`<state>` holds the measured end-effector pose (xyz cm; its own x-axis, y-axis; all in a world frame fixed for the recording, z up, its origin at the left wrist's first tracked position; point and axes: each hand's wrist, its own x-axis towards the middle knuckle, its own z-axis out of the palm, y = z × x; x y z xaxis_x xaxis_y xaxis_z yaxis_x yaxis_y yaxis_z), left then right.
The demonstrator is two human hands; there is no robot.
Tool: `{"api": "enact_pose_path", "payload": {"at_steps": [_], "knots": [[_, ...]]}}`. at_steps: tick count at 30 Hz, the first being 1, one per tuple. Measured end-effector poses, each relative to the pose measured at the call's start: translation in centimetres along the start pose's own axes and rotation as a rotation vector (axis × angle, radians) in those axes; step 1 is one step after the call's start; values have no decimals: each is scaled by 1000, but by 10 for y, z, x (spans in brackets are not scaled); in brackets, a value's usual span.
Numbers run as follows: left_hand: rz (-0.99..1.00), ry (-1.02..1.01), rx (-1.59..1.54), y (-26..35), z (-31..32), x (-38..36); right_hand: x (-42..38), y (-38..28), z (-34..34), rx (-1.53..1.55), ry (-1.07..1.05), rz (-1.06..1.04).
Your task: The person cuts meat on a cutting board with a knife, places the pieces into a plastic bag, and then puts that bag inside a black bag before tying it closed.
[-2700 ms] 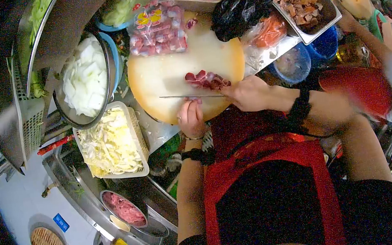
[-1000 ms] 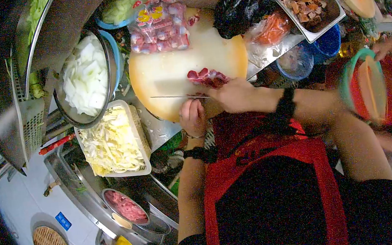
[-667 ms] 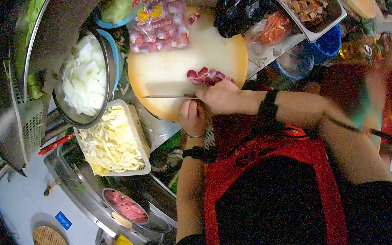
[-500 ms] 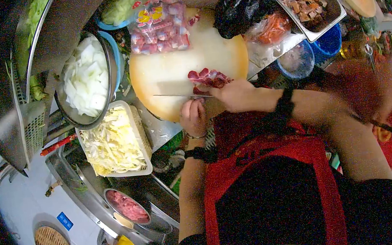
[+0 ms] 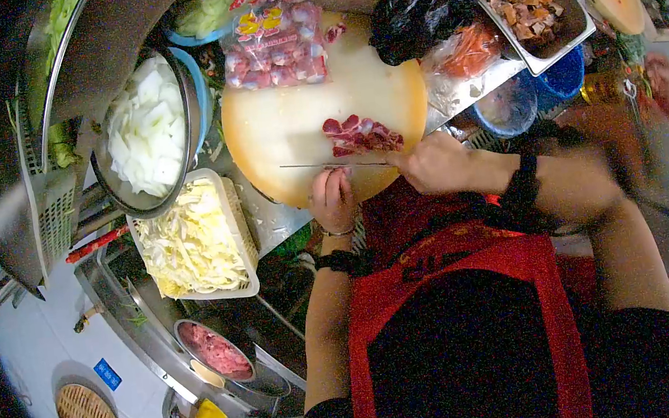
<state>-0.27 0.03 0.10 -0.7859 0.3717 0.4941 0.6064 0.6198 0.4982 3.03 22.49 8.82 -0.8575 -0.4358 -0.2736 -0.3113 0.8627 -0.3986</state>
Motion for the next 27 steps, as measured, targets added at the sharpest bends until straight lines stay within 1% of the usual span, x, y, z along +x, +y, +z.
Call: {"api": "enact_pose_path", "payload": {"at_steps": [3, 5, 6, 8, 9, 11, 12, 14, 15, 17, 19, 21, 22, 23, 25, 27], "knots": [[5, 19, -4, -2, 2, -3, 7, -3, 3, -3, 2, 16], [7, 26, 14, -3, 4, -5, 19, -11, 8, 93, 50, 16], [11, 34, 34, -3, 4, -5, 27, -14, 8, 92, 51, 17], [34, 34, 41, -3, 2, -3, 41, -20, 8, 62, -25, 0], [54, 35, 54, -4, 0, -2, 40, -20, 4, 64, -21, -6], [32, 8, 29, -4, 0, -3, 33, -19, -6, 103, -180, 73], [7, -18, -5, -3, 1, -4, 25, -16, -7, 105, -181, 56], [4, 14, -16, 0, -1, -1, 13, -11, -5, 101, -152, 89], [14, 41, -48, 1, -1, 1, 19, -13, -1, 103, -157, 69], [18, 51, -2, -3, 2, -4, 33, -19, 9, 106, -149, 125], [54, 59, -7, -6, 2, -6, 49, -26, 13, 96, -105, 88], [43, 61, 25, -5, 4, -8, 58, -31, 14, 58, -13, 63], [35, 61, 37, -5, 4, -9, 57, -31, 11, 70, -35, 100], [30, 68, 62, -4, 3, -8, 53, -31, 9, 72, -30, 74], [20, 68, 13, -1, 2, -3, 41, -25, 7, 45, -129, 173], [-14, 75, 66, 1, 5, -1, 21, -4, 11, -22, -135, 144]]}}
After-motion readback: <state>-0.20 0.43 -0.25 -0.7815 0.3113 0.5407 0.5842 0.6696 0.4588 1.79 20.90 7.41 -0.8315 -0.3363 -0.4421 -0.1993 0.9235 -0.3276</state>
